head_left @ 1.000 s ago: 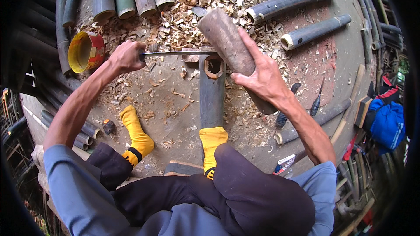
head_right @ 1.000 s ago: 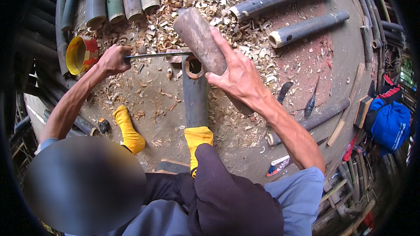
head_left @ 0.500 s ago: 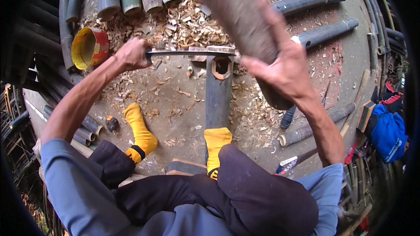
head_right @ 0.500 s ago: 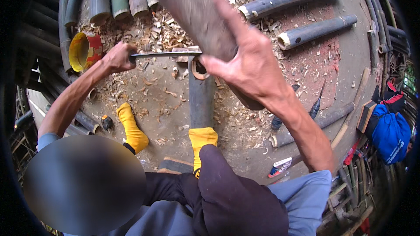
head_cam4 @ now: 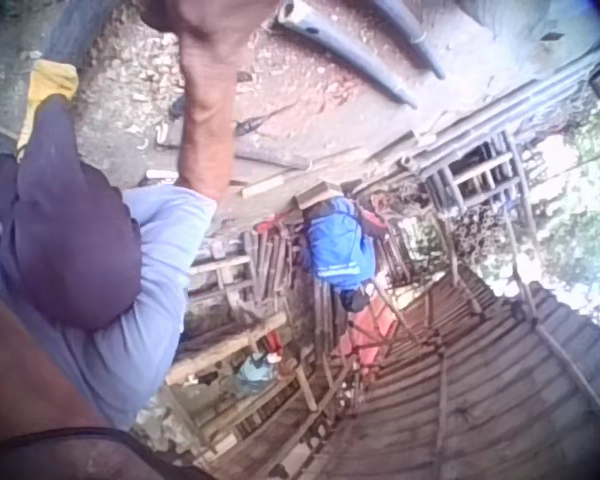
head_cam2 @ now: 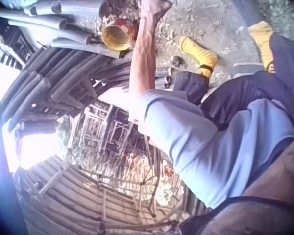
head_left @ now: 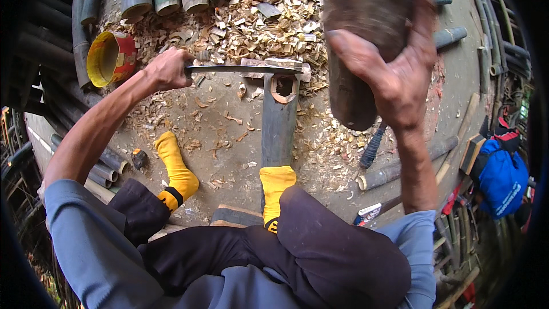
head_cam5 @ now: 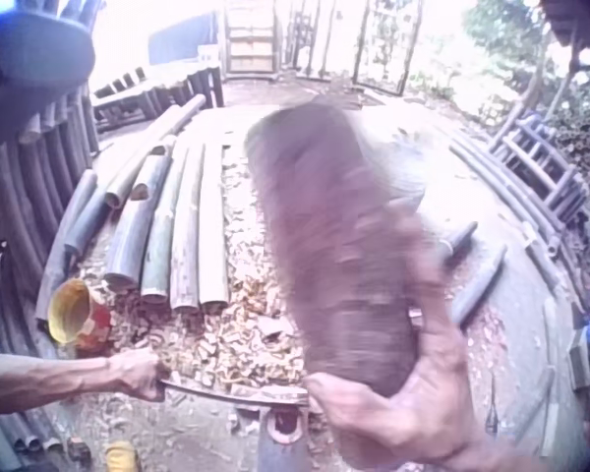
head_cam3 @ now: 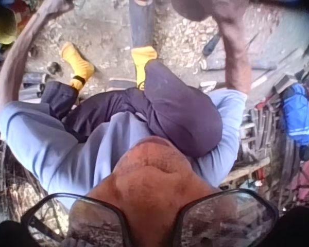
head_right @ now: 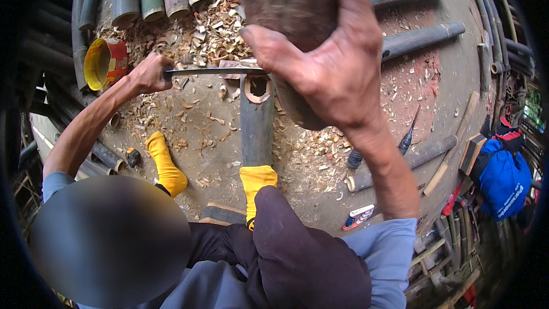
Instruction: The person uses a wooden block and a knife-like tool to hollow out and shape a bamboo pipe, turning the pipe over and using the block to hammer the tool through the wood. They then use a smaller tool to refine the hole in the bamboo.
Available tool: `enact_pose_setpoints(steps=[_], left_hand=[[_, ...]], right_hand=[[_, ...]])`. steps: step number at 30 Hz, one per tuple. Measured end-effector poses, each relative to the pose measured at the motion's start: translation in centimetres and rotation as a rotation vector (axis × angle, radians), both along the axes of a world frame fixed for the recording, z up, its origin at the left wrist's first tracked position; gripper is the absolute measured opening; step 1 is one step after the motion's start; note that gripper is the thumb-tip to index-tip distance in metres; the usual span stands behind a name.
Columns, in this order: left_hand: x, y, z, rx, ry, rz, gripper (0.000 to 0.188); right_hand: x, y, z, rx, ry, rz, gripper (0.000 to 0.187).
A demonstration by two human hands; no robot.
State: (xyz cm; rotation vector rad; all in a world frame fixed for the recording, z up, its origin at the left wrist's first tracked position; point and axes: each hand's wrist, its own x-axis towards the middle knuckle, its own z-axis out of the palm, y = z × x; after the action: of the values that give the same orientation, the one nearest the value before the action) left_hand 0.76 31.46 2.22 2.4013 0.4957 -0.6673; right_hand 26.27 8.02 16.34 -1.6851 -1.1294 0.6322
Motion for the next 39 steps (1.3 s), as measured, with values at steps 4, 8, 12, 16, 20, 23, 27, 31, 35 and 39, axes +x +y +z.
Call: enact_pose_setpoints(steps=[4, 8, 12, 16, 20, 23, 27, 31, 35, 39], left_hand=[[1.4, -0.2, 0.6, -0.03, 0.035, -0.011, 0.026], [0.9, 0.0, 0.6, -0.022, 0.086, -0.064, 0.023], [0.5, 0.1, 0.5, -0.048, 0.073, -0.009, 0.023], [1.7, -0.4, 0.9, -0.053, 0.166, 0.011, 0.027], [1.5, -0.5, 0.1, -0.038, 0.174, -0.054, 0.027], [1.0, -0.3, 0.4, -0.058, 0.223, -0.013, 0.025], [0.6, -0.4, 0.7, -0.082, 0.215, 0.034, 0.026], [1.1, -0.6, -0.4, -0.013, 0.17, -0.088, 0.028], [0.3, 1.2, -1.6, -0.2, 0.288, -0.023, 0.036], [0.1, 0.2, -1.5, -0.13, 0.269, 0.026, 0.039]], right_hand=[[-2.0, -2.9, -5.7, -0.177, -0.098, 0.075, 0.095], [0.3, -2.1, -4.4, -0.523, 0.074, 0.275, 0.09], [2.1, 0.0, -1.2, 0.077, 0.006, 0.096, 0.087], [-1.2, -1.7, -4.7, 0.048, -0.118, -0.048, 0.084], [0.5, -2.4, -7.7, -0.426, 0.086, 0.305, 0.092], [0.7, 0.4, -3.5, -0.192, -0.1, 0.249, 0.082], [-0.5, -0.1, -2.5, 0.114, -0.392, -0.011, 0.074], [-2.0, -3.9, -8.2, -0.242, -0.014, 0.225, 0.09], [-2.0, -4.5, -7.4, -0.45, 0.075, 0.239, 0.097], [-2.0, -9.0, -7.3, -0.401, 0.239, -0.19, 0.101]])
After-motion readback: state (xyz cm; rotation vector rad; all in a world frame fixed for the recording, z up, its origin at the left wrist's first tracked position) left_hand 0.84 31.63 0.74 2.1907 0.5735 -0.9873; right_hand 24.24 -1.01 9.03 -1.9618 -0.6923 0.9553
